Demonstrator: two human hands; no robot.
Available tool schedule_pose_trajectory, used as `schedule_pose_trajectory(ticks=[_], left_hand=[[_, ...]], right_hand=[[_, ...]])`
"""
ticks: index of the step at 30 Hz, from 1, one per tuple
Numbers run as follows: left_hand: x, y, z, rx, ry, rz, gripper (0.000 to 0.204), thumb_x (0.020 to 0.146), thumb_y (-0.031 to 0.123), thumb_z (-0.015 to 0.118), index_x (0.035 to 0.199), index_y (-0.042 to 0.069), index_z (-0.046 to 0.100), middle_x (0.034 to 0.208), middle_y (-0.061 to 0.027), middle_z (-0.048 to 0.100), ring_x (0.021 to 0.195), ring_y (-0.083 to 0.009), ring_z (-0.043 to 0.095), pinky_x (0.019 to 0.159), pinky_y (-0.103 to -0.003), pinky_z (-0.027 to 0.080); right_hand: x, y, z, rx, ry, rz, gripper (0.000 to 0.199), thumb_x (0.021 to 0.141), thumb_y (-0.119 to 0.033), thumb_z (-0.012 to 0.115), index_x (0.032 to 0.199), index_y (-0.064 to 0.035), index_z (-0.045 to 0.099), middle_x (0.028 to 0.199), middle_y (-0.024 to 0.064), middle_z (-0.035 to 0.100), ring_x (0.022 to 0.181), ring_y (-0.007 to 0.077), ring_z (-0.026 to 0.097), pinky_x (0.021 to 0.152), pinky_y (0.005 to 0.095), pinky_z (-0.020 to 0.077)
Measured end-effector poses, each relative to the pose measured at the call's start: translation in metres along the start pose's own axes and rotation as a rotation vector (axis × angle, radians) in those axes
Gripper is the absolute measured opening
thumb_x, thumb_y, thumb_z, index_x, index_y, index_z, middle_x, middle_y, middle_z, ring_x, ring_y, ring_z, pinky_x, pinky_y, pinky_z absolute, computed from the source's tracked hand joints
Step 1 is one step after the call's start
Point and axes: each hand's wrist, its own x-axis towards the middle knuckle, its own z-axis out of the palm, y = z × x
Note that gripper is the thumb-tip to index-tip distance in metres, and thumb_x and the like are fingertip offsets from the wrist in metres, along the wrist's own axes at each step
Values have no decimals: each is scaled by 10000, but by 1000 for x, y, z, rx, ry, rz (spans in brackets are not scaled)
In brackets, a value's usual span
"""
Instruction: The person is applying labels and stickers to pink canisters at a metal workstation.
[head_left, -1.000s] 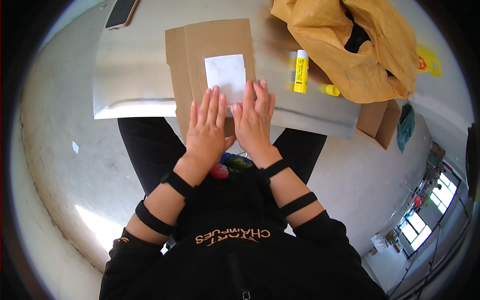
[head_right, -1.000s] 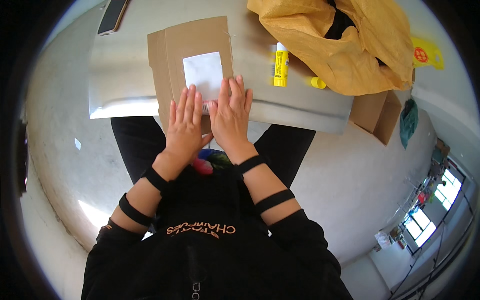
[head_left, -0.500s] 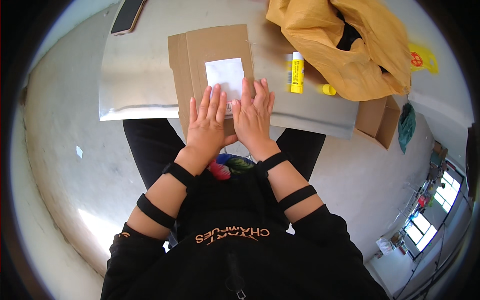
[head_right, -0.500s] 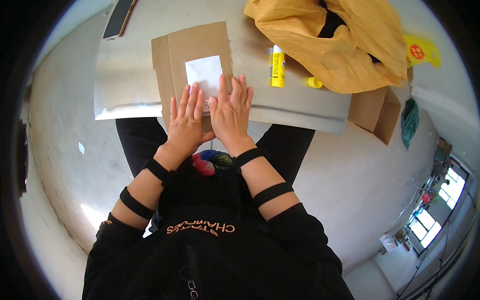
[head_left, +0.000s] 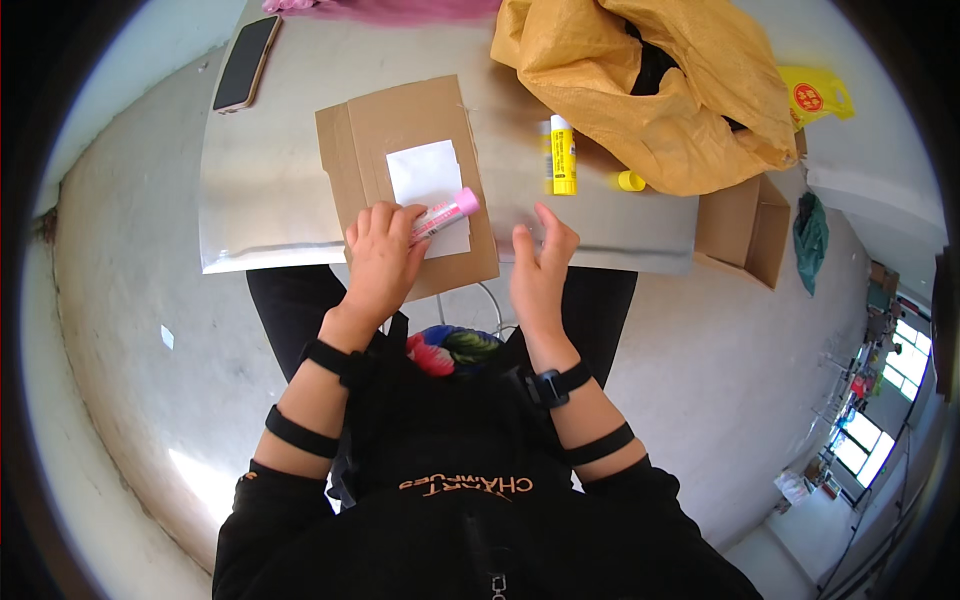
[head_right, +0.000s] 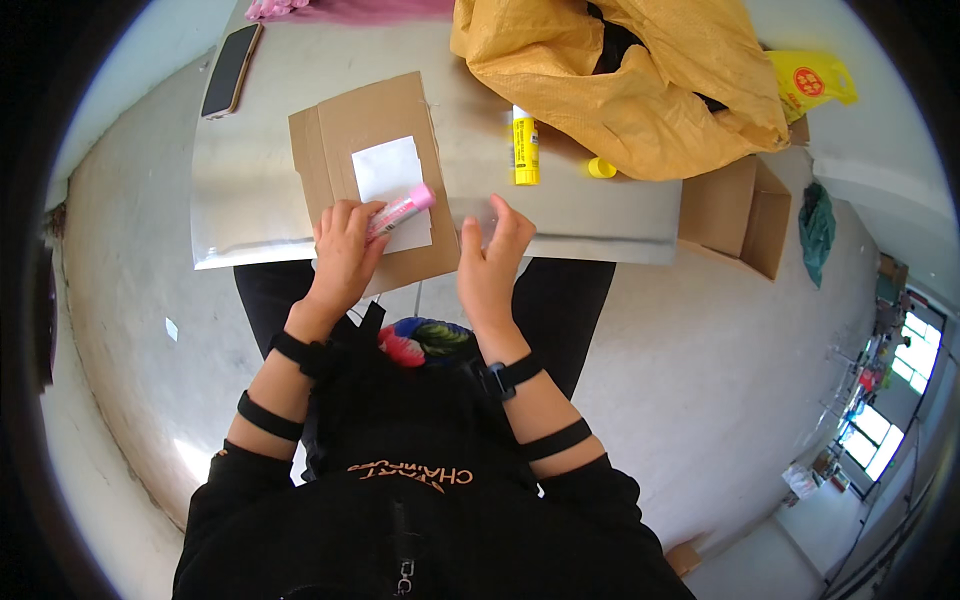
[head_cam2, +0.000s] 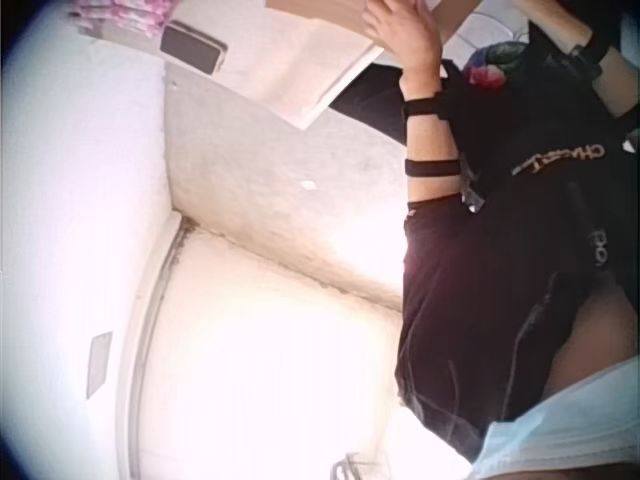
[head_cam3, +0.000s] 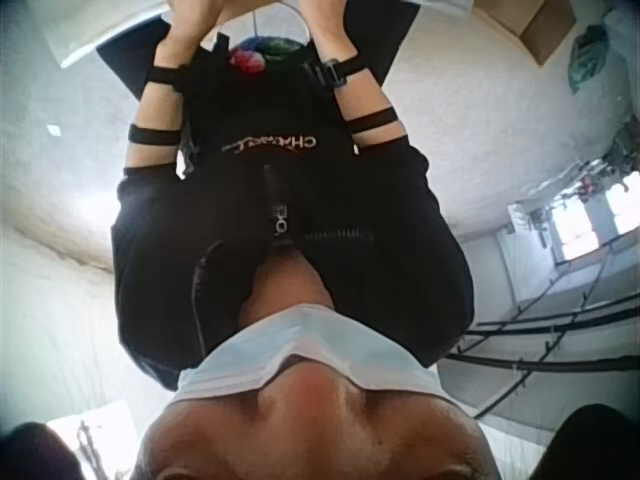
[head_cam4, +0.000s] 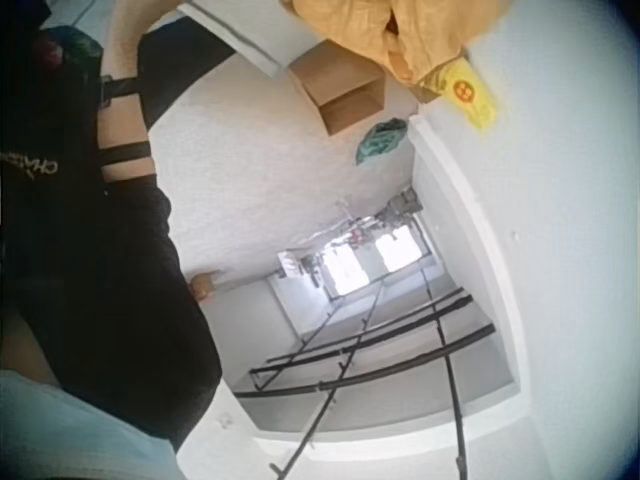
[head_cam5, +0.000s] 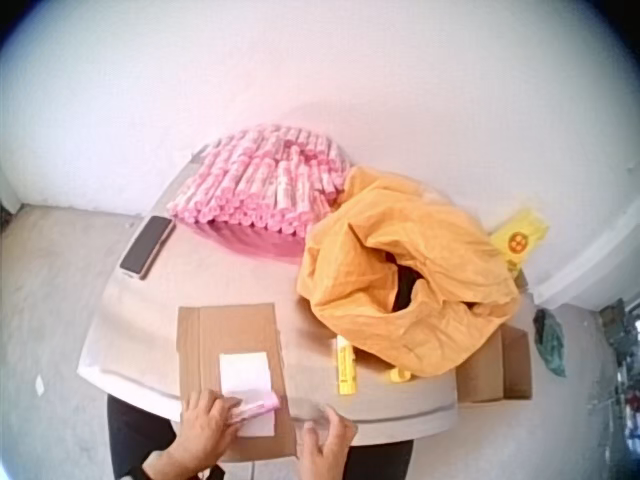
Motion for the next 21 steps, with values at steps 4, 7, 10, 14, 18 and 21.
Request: schedule_pose_trajectory(ticks=[4,7,10,14,18,21], left_hand=[[-3,10,-38,-619,-173,-279,315,919,182,516,1198,35,505,1010,-84,528,956,-214,492,855,-326,364],[-9,33,-65,-1214,-359,-552,366,978,235,402,1232,-17,477,1027,-72,544,933,-149,493,829,-278,386],[-16,36,-72,-1501,-418,-592,420,992,289,362,1248,-27,470,1022,-63,564,931,-120,502,831,-250,398],[-23,42,-72,-1592,-420,-597,452,992,347,367,1261,0,470,1028,-63,567,950,-120,510,867,-247,392],[-24,51,-69,-1417,-350,-529,392,988,300,426,1247,6,460,1042,-64,558,956,-122,515,871,-267,409],[-21,55,-70,-1398,-369,-496,379,983,271,452,1249,1,438,1000,-55,565,868,-114,547,797,-255,447]], right_hand=[[-2,-10,-7,340,-145,186,320,943,-195,501,1209,-15,495,1101,103,507,1036,194,529,859,290,411],[-3,-33,-7,548,-319,285,319,987,-256,421,1164,-22,548,967,59,612,964,143,583,834,272,419],[-2,-50,-2,833,-527,264,404,1005,-316,350,1217,-7,501,1000,60,597,965,136,568,843,280,420],[2,-70,-2,741,-672,195,471,971,-305,444,1313,13,383,1114,102,579,994,149,555,865,314,441],[5,-82,-8,691,-745,106,487,922,-208,551,1314,20,373,1116,123,583,986,157,565,835,301,461],[7,-82,-10,704,-762,210,495,887,-143,604,1302,23,391,1105,126,595,972,165,578,829,285,465]])
